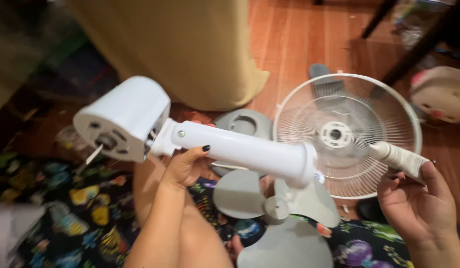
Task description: The person applies a white adhesive from a tube onto the inner rim of a grey fan housing and a white fan neck component. The person holds the parts in their hands while squeezing the tube to dispense the adhesive.
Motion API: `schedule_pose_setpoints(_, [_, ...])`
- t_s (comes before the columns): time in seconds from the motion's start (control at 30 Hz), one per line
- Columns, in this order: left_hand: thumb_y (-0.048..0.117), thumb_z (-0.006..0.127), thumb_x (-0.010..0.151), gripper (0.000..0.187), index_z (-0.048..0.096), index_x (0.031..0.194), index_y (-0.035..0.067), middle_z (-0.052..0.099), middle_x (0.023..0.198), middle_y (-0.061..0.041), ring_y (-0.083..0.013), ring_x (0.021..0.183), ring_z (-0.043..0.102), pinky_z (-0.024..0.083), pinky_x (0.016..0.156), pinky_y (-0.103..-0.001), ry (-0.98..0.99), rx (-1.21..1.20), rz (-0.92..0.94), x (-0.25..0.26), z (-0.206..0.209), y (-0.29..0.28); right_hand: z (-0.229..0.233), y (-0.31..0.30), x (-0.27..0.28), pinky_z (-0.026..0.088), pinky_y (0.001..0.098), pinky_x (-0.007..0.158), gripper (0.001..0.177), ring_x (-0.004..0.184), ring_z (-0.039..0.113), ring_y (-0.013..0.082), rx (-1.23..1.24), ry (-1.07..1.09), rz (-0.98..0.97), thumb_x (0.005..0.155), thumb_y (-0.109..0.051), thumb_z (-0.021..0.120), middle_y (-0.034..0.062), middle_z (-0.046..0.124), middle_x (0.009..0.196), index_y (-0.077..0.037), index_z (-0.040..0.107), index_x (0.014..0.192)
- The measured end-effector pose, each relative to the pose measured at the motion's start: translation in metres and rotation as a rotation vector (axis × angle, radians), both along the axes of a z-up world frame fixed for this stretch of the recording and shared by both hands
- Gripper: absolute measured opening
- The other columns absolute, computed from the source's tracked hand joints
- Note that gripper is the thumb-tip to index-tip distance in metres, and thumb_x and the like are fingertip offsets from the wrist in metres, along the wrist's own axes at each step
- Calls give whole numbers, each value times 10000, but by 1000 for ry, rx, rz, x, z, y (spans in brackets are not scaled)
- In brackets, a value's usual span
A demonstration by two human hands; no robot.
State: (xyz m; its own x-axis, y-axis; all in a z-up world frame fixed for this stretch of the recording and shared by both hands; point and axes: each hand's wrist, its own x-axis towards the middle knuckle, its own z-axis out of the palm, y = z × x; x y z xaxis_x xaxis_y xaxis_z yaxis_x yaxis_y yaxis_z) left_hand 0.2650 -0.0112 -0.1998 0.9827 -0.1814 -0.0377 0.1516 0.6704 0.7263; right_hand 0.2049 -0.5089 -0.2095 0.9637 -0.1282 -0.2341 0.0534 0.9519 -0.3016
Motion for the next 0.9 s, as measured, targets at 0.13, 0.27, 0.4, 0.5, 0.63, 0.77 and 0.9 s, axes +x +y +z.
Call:
schedule_pose_setpoints(0.13, [-15, 703, 742, 601, 516, 1299, 111, 648, 1232, -123, -289, 1151, 646, 580, 944, -482, -78, 171, -160, 29, 25, -54, -10, -30, -1, 522, 326, 926, 272, 1039, 617, 196, -44, 0, -54, 1176, -306, 623, 127, 681, 1292, -46, 621, 1257])
schedule_pose_setpoints(0.27, [-7, 701, 704, 557, 577, 1246, 37, 655, 1124, -128, -266, 1056, 662, 575, 908, -408, -61, 369, -280, 74, 34, -114, -24, -47, 2, 526, 334, 887, 303, 987, 620, 211, 8, -59, -51, 1146, -303, 630, 133, 687, 1253, -25, 622, 1267])
schedule_pose_setpoints(0.4, [66, 724, 700, 471, 611, 1147, -30, 672, 964, -120, -253, 881, 664, 569, 788, -390, -144, 598, -239, 114, 17, -193, -35, -62, 10, 535, 327, 906, 307, 1024, 627, 201, 64, -141, -55, 1134, -278, 662, 134, 688, 1292, 5, 605, 1240])
schedule_pose_setpoints(0.5, [149, 776, 639, 547, 596, 1127, -21, 698, 892, -119, -278, 828, 704, 588, 751, -404, -182, 959, -122, 135, -5, -241, -46, -75, 16, 538, 298, 851, 297, 1083, 665, 200, -14, -73, -76, 1073, -289, 670, 94, 702, 1278, -75, 640, 1276])
schedule_pose_setpoints(0.63, [270, 864, 619, 618, 615, 1108, -14, 699, 1016, -205, -367, 975, 706, 572, 862, -442, -410, 1501, 18, 146, -29, -288, -68, -83, 23, 554, 329, 832, 254, 981, 659, 215, 199, -170, 11, 1104, -235, 657, 139, 708, 1235, -31, 646, 1256])
schedule_pose_setpoints(0.77, [261, 834, 675, 638, 561, 1198, 21, 597, 1178, -224, -414, 1057, 646, 543, 888, -498, -268, 1723, -71, 122, -50, -329, -89, -82, 28, 562, 327, 815, 309, 949, 666, 226, 198, -76, 34, 1079, -255, 647, 138, 706, 1152, 1, 651, 1251])
schedule_pose_setpoints(0.9, [212, 812, 694, 641, 530, 1241, 32, 568, 1222, -203, -389, 1084, 654, 557, 914, -483, -178, 1875, -190, 104, -67, -358, -106, -79, 31, 567, 345, 830, 290, 961, 670, 247, 159, -21, 80, 1081, -259, 627, 132, 704, 1124, -5, 646, 1219])
